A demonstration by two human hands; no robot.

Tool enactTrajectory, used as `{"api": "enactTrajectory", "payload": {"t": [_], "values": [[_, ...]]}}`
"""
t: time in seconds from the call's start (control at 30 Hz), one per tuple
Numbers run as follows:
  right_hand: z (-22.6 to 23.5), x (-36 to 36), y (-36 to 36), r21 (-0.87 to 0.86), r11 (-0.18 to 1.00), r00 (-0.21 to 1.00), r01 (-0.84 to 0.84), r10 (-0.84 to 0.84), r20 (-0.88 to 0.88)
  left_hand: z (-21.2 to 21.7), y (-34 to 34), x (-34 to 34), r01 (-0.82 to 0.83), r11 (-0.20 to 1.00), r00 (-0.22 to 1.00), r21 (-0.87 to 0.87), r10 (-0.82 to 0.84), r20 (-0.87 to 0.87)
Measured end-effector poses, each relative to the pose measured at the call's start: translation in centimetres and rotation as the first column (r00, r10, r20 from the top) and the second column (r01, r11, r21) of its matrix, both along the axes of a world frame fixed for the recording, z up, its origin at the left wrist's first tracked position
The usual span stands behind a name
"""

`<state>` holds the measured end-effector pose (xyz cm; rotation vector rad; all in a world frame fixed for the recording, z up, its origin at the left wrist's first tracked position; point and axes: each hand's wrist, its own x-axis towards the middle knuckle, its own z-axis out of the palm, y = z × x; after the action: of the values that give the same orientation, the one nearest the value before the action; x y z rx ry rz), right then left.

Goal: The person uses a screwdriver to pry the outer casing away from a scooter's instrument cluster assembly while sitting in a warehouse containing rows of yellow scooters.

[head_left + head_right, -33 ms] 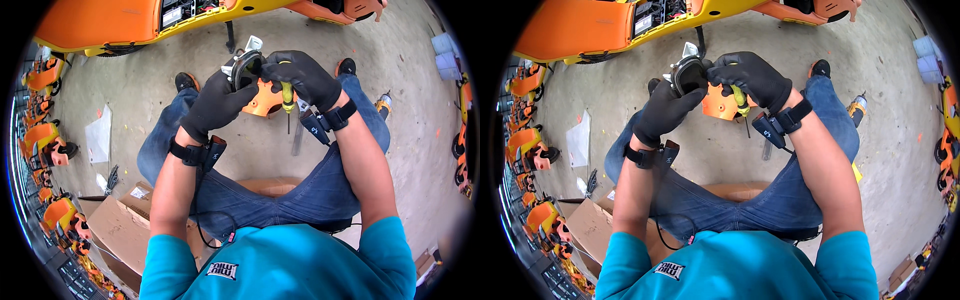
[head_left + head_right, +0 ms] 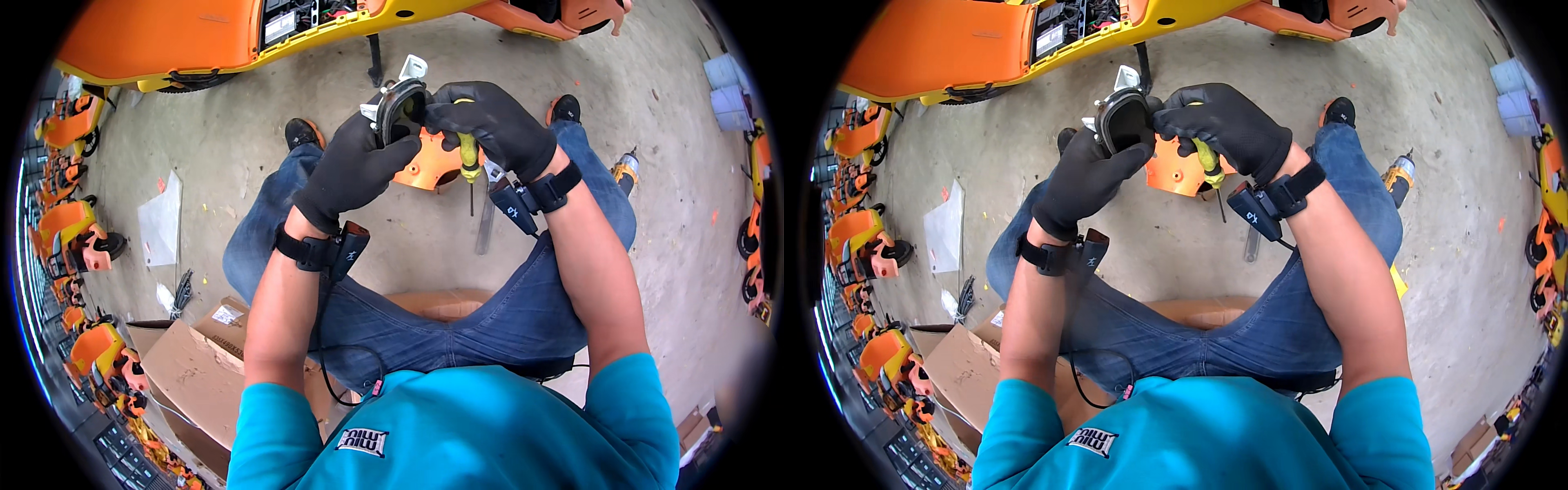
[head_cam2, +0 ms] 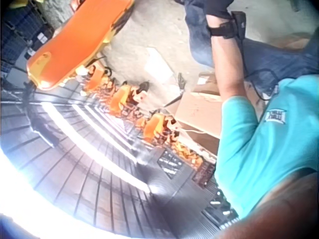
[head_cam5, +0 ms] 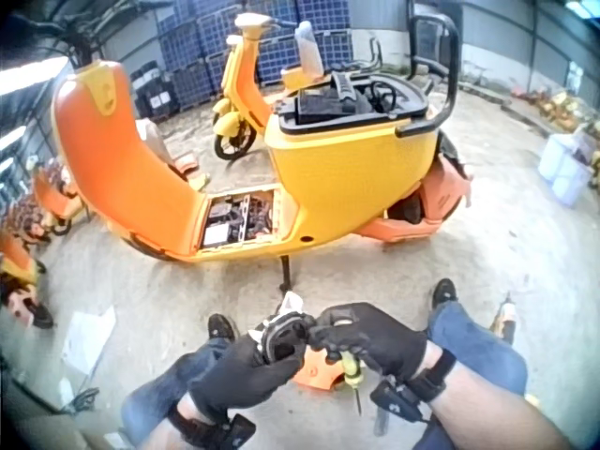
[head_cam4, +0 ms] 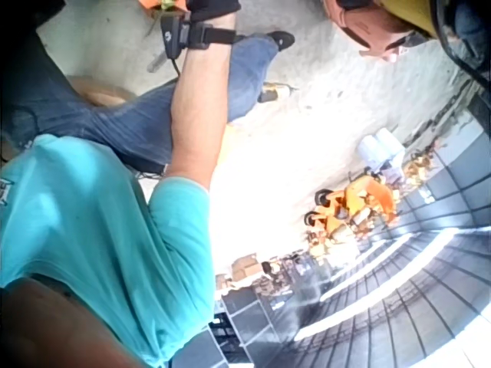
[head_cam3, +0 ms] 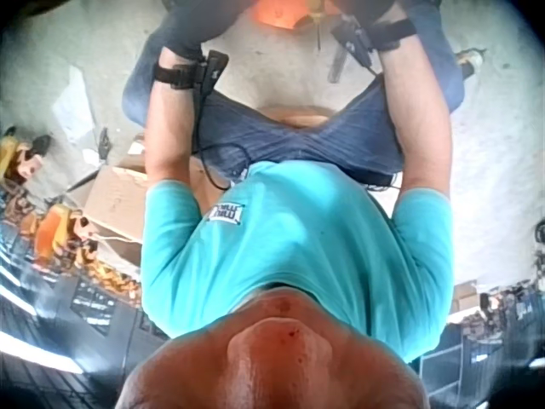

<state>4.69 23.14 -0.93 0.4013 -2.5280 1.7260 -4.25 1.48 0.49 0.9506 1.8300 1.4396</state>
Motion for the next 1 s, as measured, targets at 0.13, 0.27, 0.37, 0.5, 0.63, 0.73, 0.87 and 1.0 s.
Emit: {"api": "enactTrajectory", "payload": {"t": [0.13,0.27,0.37,0.5,0.63,0.73,0.87,1.0], "values": [[-1.0,0.1,0.1,-0.170,0.985,0.996,-0.035,0.048,0.071,1.7,0.4,0.6,-0.010,0.996,0.999,-0.089,0.007,-0.038],[-0.2,0.3,-0.2,-0.003,0.999,0.998,-0.034,0.034,-0.044,1.6,0.1,0.5,0.017,0.994,0.967,-0.106,-0.043,-0.250],[-0.4,0.1,0.2,0.044,0.997,0.995,-0.063,0.067,-0.073,1.3,0.0,0.2,0.018,0.995,0.967,-0.102,-0.043,-0.252],[-0.8,-0.2,0.2,0.246,0.969,0.973,-0.033,0.087,-0.212,0.6,-0.3,0.0,0.012,0.999,0.954,-0.041,-0.024,-0.300],[-0.2,-0.3,0.4,0.303,0.952,0.954,-0.052,0.138,-0.267,0.8,-0.3,0.2,0.021,0.999,0.960,-0.044,-0.032,-0.277],[0.3,-0.1,0.1,0.025,0.997,0.995,-0.073,0.071,0.076,1.2,-0.2,0.4,0.035,0.998,0.939,-0.051,-0.050,-0.340],[-0.4,0.0,0.1,0.016,0.999,0.999,-0.048,0.048,-0.012,1.0,-0.4,0.3,0.018,0.997,0.966,-0.080,-0.038,-0.257],[-1.7,0.2,0.5,-0.064,0.997,0.997,-0.048,0.045,-0.058,1.5,-0.2,0.3,0.016,0.996,0.974,-0.084,-0.034,-0.225]]}}
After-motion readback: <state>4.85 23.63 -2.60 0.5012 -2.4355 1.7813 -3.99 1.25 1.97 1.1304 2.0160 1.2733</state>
